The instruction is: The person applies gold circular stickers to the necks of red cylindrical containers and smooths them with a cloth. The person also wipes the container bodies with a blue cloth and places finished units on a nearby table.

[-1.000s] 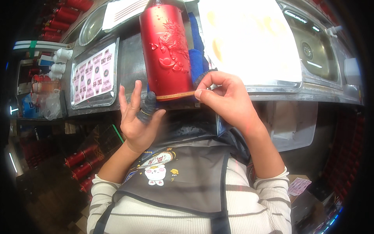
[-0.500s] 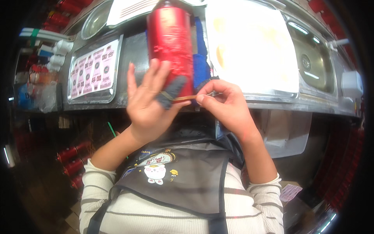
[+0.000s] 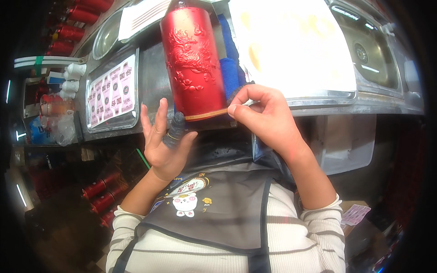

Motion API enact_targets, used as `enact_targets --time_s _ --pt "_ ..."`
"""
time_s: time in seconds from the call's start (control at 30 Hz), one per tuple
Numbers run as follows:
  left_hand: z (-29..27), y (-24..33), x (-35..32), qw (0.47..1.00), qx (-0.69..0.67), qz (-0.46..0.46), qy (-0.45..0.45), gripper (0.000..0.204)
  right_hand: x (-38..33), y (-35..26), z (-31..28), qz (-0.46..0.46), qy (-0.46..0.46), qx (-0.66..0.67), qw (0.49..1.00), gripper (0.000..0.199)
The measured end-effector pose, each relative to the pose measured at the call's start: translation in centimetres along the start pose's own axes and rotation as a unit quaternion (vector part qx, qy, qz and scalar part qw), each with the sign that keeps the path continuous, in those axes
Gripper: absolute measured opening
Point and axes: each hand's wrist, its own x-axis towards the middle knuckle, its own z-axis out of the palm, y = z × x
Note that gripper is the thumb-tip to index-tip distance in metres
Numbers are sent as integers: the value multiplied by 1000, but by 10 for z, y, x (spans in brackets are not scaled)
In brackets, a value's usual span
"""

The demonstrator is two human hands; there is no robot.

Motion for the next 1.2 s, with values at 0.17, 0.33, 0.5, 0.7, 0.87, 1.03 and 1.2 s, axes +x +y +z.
enact_targets --time_s 0.17,0.33,0.5,0.7,0.87,1.03,1.2 --pt "-2 6 18 998 34 43 -5 34 0 -2 -1 4 -1 -1 1000 9" --pt "-3 11 37 991 82 104 -29 31 2 1 0 -1 -9 2 1000 8" --pt "9 20 52 994 77 77 -28 31 3 8 2 -5 5 -3 1000 9" --pt "19 -7 26 993 -96 -41 54 64 3 5 2 1 4 -5 1000 8" --pt "2 -6 -11 992 -93 -88 6 58 -2 12 9 -8 52 28 998 16" --pt "7 -4 -18 997 -61 -51 -6 47 -5 4 37 -72 99 -148 981 44" --pt "1 3 -3 999 -45 -24 -9 44 -2 11 40 -104 118 -166 974 46"
